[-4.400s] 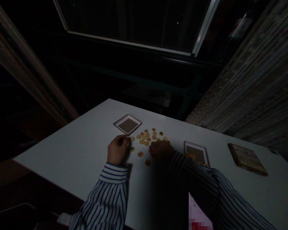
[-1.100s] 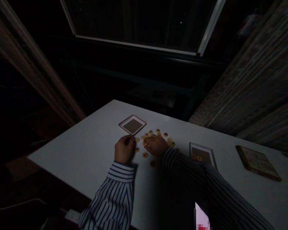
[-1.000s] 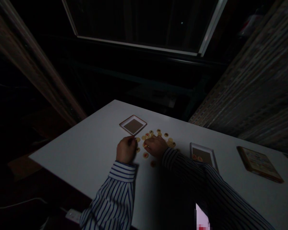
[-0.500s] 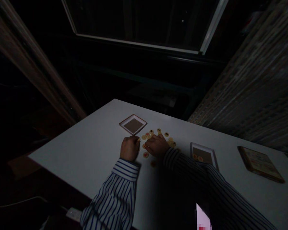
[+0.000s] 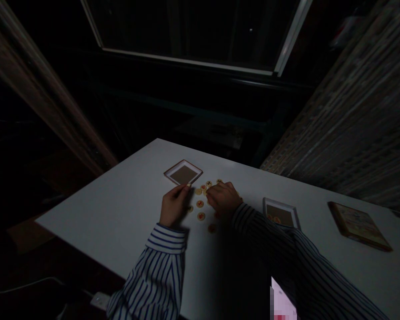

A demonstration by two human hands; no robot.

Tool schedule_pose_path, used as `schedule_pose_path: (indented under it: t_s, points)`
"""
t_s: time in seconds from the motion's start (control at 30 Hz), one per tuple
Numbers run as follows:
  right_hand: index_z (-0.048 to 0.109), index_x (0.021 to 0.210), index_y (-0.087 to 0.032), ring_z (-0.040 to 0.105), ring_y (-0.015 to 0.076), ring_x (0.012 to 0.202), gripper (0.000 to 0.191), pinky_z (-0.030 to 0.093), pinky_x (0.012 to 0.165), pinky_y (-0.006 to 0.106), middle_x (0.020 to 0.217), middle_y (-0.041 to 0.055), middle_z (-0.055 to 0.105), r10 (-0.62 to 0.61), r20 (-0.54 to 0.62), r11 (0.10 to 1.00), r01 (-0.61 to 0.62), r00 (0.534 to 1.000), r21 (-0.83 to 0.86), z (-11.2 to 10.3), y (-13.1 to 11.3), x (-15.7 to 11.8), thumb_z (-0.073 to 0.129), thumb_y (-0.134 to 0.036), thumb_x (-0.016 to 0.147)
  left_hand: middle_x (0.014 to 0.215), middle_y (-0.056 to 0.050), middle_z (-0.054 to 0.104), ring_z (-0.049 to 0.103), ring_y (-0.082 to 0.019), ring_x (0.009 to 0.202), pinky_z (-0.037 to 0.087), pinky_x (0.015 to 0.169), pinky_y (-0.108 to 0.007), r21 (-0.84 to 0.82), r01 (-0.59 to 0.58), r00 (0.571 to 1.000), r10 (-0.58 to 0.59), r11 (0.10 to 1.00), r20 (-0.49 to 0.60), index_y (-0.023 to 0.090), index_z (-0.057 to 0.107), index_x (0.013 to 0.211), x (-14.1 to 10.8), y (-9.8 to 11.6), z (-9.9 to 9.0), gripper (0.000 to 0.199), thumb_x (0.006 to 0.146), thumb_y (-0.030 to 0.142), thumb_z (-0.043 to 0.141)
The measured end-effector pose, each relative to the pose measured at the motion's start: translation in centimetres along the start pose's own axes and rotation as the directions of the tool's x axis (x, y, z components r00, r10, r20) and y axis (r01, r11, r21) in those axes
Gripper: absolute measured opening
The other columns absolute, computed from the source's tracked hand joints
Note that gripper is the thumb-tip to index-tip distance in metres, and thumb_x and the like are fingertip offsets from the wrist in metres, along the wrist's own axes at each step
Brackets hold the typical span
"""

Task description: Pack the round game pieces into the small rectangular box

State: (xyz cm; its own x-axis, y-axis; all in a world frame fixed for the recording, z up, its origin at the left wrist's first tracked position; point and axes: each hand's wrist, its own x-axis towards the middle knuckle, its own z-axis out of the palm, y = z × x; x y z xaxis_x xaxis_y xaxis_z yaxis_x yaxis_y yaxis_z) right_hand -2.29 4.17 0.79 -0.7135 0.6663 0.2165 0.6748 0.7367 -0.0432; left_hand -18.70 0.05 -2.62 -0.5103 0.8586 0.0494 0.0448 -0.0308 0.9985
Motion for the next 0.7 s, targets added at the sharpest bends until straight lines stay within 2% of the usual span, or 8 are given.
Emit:
schedule_pose_path:
  t_s: [0.13,0.27,0.53,0.7]
  points:
    - [0.057,0.093,-0.018,0.045,0.0176,0.091,0.028,0.024,0.078,0.033,0.092,0.0065,0.060,-0.004,-0.006,1.000,0.004,1.000,0.000,0.1,-0.2,0.2,0.033,-0.030,0.085,0.082,-0.008,0.066,0.060,-0.014,0.075,0.049,0.069,-0.027,-0.282,0.133,0.989,-0.108,0.950,0.103,0.011,0.060,0.091,0.0,0.2,-0.1,0.036,0.065,0.036,0.061]
    - [0.057,0.090,-0.018,0.045,0.0184,0.089,0.027,0.024,0.077,0.034,0.091,0.0063,0.061,-0.028,-0.023,1.000,0.028,0.999,0.004,0.4,-0.5,0.6,0.033,-0.029,0.085,0.081,-0.008,0.065,0.061,-0.013,0.074,0.050,0.068,-0.026,-0.382,0.219,0.975,-0.185,0.898,0.125,0.011,0.060,0.087,-0.3,0.7,-0.1,0.028,0.065,0.028,0.061]
    - [0.053,0.101,-0.018,0.045,0.0178,0.093,0.027,0.025,0.081,0.033,0.097,0.0065,0.059,-0.036,-0.077,0.994,0.043,0.996,0.096,0.0,-1.6,1.6,0.035,-0.031,0.085,0.084,-0.008,0.064,0.060,-0.012,0.075,0.049,0.070,-0.025,-0.393,0.218,0.968,-0.147,0.894,0.202,0.011,0.060,0.088,0.0,-0.2,-0.1,0.029,0.065,0.029,0.061]
    - [0.052,0.101,-0.019,0.045,0.0173,0.094,0.025,0.028,0.079,0.031,0.099,0.0056,0.058,-0.054,-0.054,0.983,0.062,0.997,0.174,-0.1,-2.4,2.6,0.040,-0.029,0.082,0.070,-0.005,0.063,0.057,-0.011,0.059,0.046,0.053,-0.022,-0.277,0.202,0.966,-0.144,0.939,0.216,0.011,0.059,0.088,0.0,-0.8,-0.3,0.035,0.064,0.036,0.061]
